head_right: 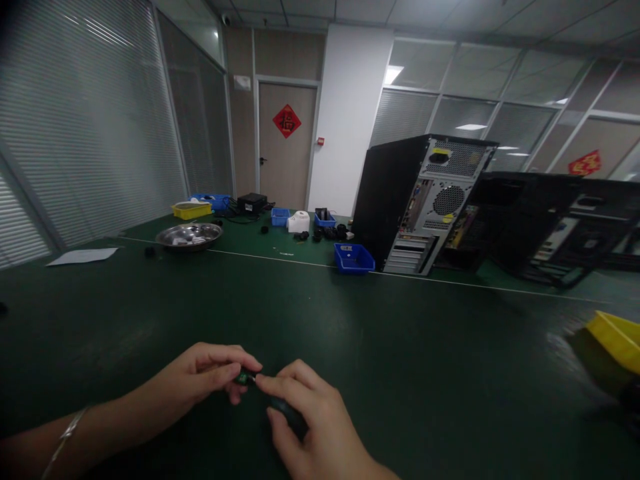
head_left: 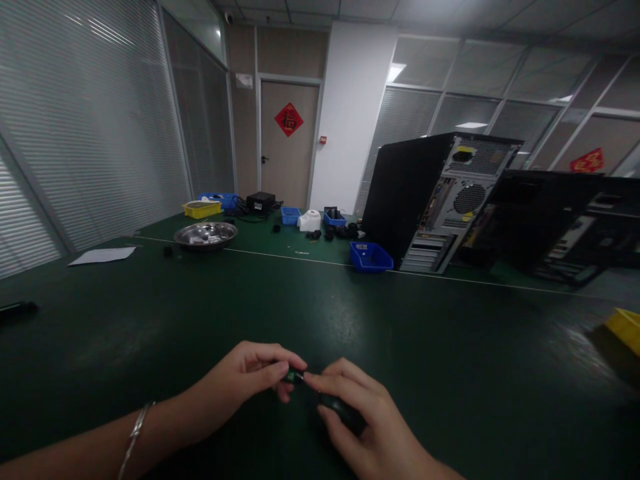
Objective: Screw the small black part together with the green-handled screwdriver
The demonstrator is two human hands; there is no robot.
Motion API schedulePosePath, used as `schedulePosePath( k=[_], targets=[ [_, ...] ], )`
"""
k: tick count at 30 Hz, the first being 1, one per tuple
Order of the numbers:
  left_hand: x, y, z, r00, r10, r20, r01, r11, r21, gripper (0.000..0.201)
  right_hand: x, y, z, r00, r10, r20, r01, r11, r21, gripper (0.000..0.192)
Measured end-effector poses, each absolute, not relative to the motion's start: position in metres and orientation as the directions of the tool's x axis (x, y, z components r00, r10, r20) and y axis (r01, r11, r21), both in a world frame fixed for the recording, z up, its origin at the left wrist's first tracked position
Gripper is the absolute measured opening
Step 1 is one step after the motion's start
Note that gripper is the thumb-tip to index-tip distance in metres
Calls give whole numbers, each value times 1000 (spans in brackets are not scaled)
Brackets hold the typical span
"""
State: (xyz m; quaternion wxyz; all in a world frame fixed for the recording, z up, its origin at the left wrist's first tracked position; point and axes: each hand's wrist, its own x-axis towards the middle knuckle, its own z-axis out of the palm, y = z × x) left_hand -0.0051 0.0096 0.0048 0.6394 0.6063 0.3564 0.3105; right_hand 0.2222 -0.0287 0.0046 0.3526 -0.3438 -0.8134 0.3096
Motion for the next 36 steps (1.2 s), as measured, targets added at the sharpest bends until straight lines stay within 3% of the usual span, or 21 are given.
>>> schedulePosePath(
  k=[5, 10, 13, 17, 21, 25, 31, 36],
  targets=[
    [-3, 8, 2, 552, 819, -159, -111, 261, 959, 26, 222, -29, 3, -528, 763, 372, 305, 580, -755, 40],
    [-2, 10, 3, 548, 820, -169, -95, 261, 961, 30, 222, -30, 7, -521, 773, 362, 294, 560, -775, 39],
    [-4, 12, 3, 531, 838, -124, -42, 172, 984, 30, 224, -29, 8, -483, 798, 360, 306, 540, -784, 37],
    [-7, 8, 10, 603, 792, -96, 173, -12, 985, 24, 226, -28, 6, -446, 826, 346, 332, 512, -792, 37],
    [-7, 1, 18, 676, 734, -66, 382, -272, 883, 20, 227, -28, 5, -446, 826, 346, 327, 510, -796, 38],
    [-5, -1, 18, 751, 658, 42, 407, -512, 756, 15, 227, -28, 6, -442, 833, 334, 329, 497, -803, 37],
    [-11, 0, 19, 735, 675, 63, 441, -546, 712, 32, 226, -28, 7, -445, 834, 328, 335, 494, -802, 34],
    [-14, 0, 19, 785, 615, 80, 394, -595, 701, 60, 225, -30, 6, -451, 843, 294, 401, 485, -777, 38]
  ],
)
